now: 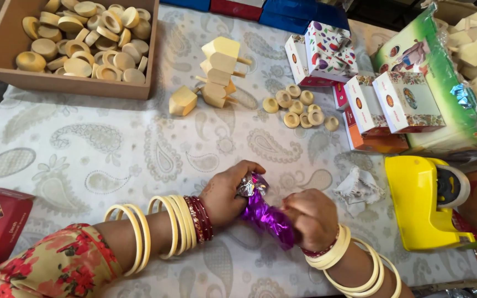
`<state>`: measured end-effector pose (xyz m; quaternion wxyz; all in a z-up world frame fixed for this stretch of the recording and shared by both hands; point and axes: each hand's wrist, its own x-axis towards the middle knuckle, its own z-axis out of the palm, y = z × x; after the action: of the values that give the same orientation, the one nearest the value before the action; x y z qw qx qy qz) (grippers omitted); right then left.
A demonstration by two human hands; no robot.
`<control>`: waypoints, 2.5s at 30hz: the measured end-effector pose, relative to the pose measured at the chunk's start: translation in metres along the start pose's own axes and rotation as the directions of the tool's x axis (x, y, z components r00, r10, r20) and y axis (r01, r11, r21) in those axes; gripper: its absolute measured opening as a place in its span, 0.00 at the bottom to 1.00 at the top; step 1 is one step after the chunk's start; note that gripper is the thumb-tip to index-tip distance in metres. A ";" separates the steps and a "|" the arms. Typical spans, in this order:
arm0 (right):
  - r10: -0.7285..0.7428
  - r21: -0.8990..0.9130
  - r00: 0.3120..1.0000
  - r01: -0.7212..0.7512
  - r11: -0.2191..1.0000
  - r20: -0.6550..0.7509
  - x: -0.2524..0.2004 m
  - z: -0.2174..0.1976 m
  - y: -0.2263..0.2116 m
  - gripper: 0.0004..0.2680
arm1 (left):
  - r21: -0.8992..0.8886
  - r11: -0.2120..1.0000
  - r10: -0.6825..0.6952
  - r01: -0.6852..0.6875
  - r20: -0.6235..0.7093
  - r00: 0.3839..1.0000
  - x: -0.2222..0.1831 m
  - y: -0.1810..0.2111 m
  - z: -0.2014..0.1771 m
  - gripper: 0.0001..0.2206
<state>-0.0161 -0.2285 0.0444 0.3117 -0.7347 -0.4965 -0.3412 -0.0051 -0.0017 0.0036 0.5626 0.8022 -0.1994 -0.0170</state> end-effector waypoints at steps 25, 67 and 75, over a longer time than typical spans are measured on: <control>0.590 0.662 0.696 -0.672 0.333 0.410 -0.043 0.019 0.019 0.04 | -0.225 0.964 0.166 -0.139 0.104 0.981 -0.006 0.026 -0.014 0.22; 0.262 -0.057 0.951 -0.256 0.965 0.166 0.035 0.009 -0.031 0.20 | -0.095 0.992 -0.056 0.082 0.253 0.966 -0.004 0.007 -0.016 0.09; 0.169 -0.121 0.944 -0.140 0.983 0.282 0.044 0.000 -0.049 0.11 | -0.319 0.937 0.019 0.143 0.454 0.891 -0.001 0.013 -0.023 0.22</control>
<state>-0.0500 -0.1909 0.0856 0.2242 -0.8283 -0.4601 -0.2279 -0.0044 0.0152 0.0234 0.6315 0.6717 -0.2918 -0.2548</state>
